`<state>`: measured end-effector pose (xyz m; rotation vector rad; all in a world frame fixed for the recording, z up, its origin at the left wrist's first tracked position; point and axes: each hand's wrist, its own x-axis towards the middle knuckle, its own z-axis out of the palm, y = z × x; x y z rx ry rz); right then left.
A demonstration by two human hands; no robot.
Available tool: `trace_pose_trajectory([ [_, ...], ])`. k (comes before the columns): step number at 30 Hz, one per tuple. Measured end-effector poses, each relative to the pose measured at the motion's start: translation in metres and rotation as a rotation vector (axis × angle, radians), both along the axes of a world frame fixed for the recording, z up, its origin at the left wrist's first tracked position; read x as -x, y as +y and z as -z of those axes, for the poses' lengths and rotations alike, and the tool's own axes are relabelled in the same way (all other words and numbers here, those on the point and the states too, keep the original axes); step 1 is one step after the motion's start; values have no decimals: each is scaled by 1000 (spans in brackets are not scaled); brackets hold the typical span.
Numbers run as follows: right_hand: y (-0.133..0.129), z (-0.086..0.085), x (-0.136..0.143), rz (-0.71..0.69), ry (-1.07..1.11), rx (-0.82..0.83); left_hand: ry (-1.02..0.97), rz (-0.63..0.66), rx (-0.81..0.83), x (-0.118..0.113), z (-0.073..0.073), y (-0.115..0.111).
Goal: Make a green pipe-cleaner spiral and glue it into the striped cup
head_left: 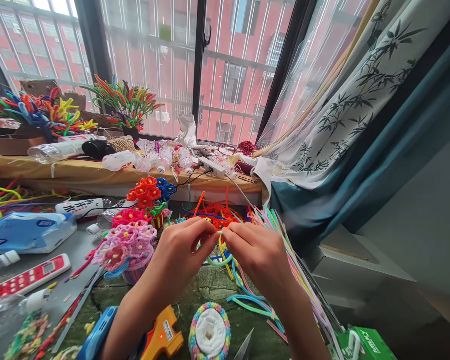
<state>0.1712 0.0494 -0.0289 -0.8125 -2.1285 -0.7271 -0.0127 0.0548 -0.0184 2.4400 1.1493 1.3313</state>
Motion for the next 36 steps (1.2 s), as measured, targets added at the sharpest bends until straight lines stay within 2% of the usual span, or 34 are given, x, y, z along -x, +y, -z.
trace_pose_trajectory([
  [3, 0, 0, 0, -23, -3, 11, 15, -12, -50, -2, -1, -2],
  [11, -1, 2, 1, -49, -9, 22, -22, -30, -57, -6, -1, -5],
  [15, -2, 1, 1, -26, 67, 29, -46, -41, -39, -4, -1, -4],
  [17, -2, 0, -1, -39, 156, 111, -44, -45, -19, -2, -1, -3],
  [21, -1, -4, -7, -86, 358, 393, -29, -40, 29, 1, -1, 0],
  [26, -5, -8, -6, -114, 464, 528, -15, -21, 70, 2, -1, 2],
  [29, -6, -7, -2, -119, 456, 535, -13, -26, 68, 2, -1, 2],
  [36, -4, -3, 0, -51, 429, 419, -59, -25, 40, 2, 0, 2],
])
